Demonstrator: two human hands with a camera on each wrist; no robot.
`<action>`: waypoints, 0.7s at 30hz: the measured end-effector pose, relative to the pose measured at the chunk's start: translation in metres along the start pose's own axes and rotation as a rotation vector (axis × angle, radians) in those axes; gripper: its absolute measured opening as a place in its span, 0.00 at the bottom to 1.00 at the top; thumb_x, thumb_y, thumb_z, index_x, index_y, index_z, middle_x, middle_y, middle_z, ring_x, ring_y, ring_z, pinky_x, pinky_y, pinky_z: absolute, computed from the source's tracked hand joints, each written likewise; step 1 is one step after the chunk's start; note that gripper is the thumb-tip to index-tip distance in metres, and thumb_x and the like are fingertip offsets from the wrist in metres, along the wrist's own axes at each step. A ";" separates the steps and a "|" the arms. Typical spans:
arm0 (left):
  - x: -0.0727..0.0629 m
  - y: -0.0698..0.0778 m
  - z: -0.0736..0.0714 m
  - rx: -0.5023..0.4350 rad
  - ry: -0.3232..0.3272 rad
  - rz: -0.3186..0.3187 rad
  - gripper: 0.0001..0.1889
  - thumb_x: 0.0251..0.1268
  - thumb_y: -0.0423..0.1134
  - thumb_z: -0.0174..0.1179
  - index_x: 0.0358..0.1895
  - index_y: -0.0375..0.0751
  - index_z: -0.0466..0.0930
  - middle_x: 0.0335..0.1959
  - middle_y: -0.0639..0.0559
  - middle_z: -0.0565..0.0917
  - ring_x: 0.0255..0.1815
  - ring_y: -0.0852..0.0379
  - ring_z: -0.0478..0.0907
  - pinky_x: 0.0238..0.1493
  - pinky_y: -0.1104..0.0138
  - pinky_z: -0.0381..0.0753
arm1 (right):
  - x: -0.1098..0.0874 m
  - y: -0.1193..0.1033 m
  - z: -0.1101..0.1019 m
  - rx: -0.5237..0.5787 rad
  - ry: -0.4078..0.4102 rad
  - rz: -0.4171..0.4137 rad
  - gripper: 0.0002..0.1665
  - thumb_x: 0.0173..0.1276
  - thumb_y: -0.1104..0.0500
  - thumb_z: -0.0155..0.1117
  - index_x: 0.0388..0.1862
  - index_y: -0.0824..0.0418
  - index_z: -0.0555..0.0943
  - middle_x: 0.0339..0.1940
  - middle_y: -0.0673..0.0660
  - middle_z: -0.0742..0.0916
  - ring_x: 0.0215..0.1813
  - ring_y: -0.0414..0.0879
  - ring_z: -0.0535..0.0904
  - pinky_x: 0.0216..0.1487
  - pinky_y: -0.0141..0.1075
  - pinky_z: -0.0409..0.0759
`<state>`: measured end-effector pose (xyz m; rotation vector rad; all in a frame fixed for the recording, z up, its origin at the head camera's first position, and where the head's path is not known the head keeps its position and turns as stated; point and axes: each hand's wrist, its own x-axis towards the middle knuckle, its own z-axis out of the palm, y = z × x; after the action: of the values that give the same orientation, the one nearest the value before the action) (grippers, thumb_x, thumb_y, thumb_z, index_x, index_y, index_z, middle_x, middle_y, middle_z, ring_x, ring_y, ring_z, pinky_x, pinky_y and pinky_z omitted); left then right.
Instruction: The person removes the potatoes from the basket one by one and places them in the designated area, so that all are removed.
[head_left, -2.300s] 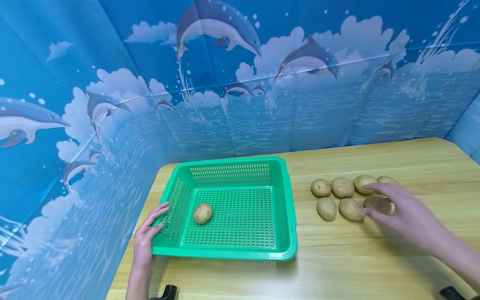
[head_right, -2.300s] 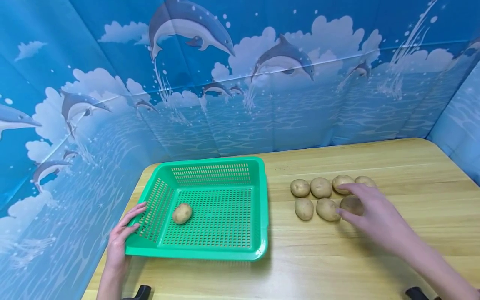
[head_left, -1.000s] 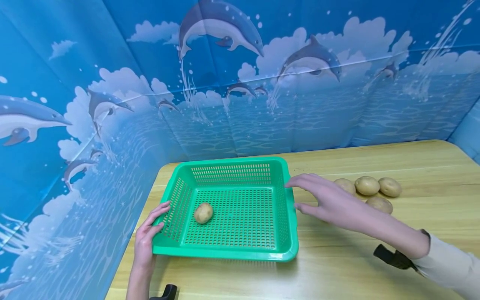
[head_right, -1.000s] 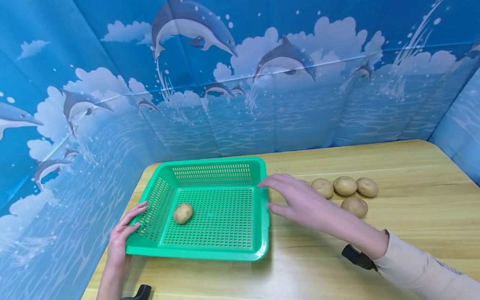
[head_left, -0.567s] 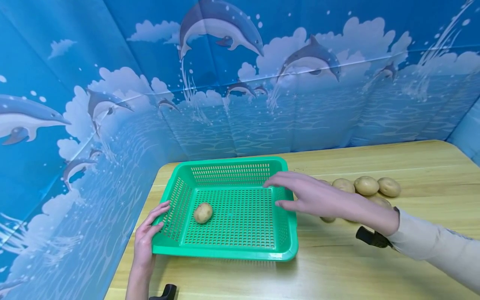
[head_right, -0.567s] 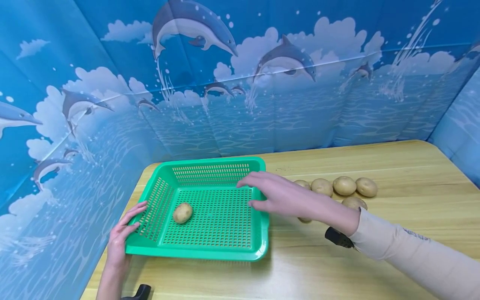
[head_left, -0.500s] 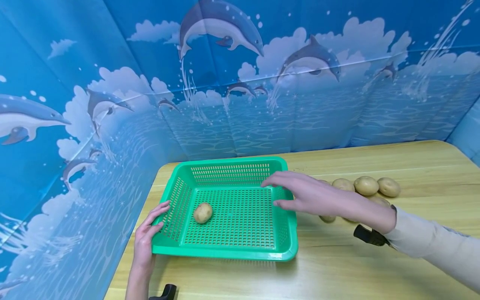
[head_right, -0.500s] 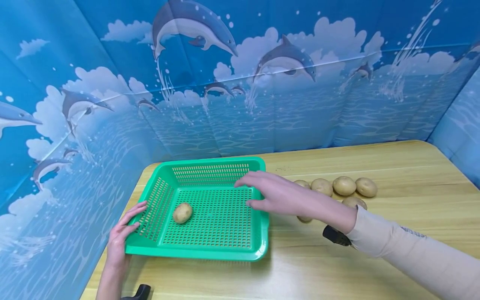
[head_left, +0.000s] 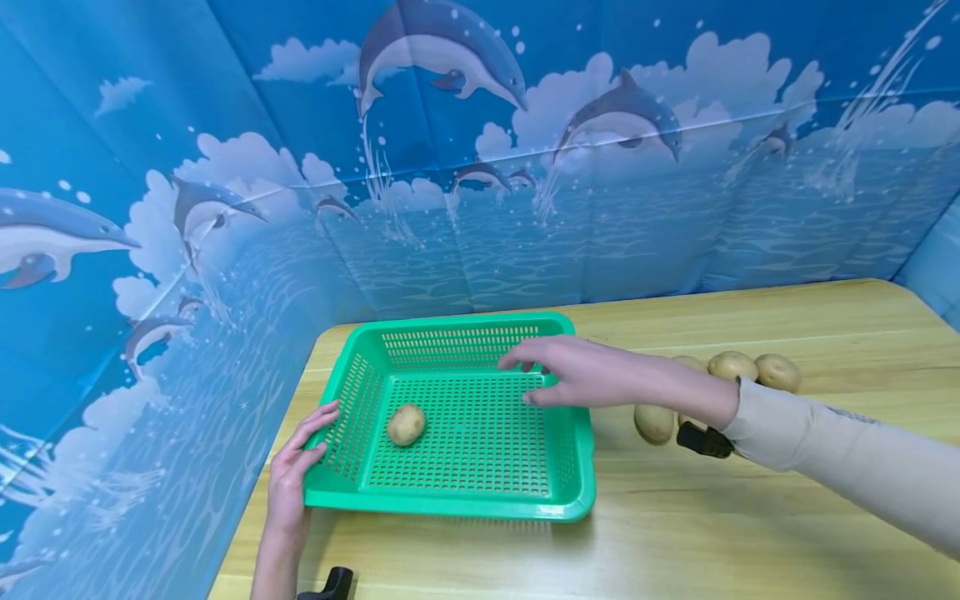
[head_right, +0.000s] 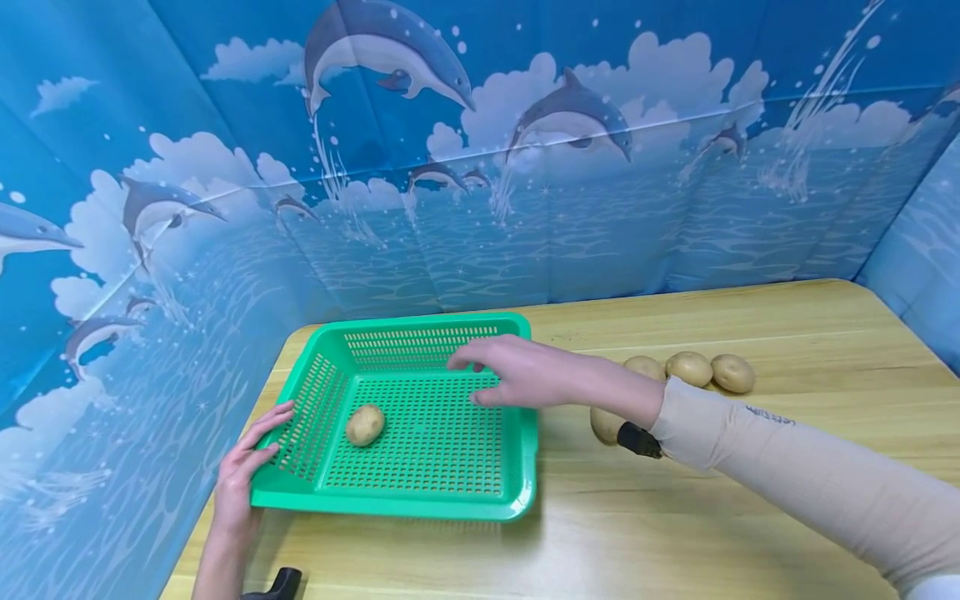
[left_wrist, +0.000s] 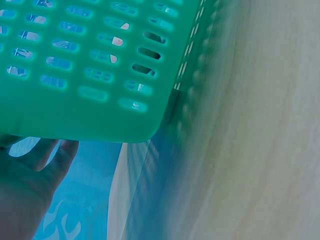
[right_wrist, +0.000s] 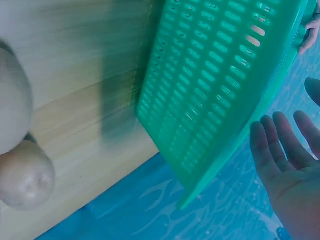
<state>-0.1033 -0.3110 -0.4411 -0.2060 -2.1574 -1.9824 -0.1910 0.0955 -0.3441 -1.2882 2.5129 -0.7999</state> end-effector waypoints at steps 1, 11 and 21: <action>0.000 0.000 0.000 0.000 0.000 0.001 0.20 0.75 0.26 0.41 0.64 0.23 0.69 0.71 0.43 0.68 0.76 0.54 0.53 0.70 0.69 0.56 | 0.003 0.000 0.000 0.000 -0.007 0.001 0.27 0.69 0.54 0.65 0.66 0.54 0.74 0.63 0.48 0.79 0.58 0.43 0.77 0.54 0.44 0.78; 0.000 -0.001 -0.001 -0.011 -0.008 0.009 0.20 0.75 0.26 0.41 0.64 0.22 0.69 0.71 0.43 0.68 0.76 0.53 0.53 0.70 0.70 0.56 | 0.030 -0.009 0.001 0.049 -0.037 -0.008 0.26 0.70 0.55 0.65 0.66 0.51 0.75 0.62 0.44 0.79 0.56 0.38 0.77 0.54 0.37 0.77; 0.000 0.000 -0.002 0.003 -0.004 0.010 0.20 0.75 0.26 0.41 0.64 0.22 0.69 0.71 0.43 0.68 0.76 0.53 0.53 0.69 0.69 0.56 | 0.060 -0.019 0.000 0.109 -0.064 -0.033 0.25 0.71 0.55 0.64 0.66 0.53 0.75 0.62 0.47 0.79 0.56 0.39 0.77 0.53 0.35 0.77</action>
<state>-0.1031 -0.3127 -0.4412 -0.2205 -2.1570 -1.9750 -0.2137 0.0381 -0.3299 -1.3008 2.3696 -0.8754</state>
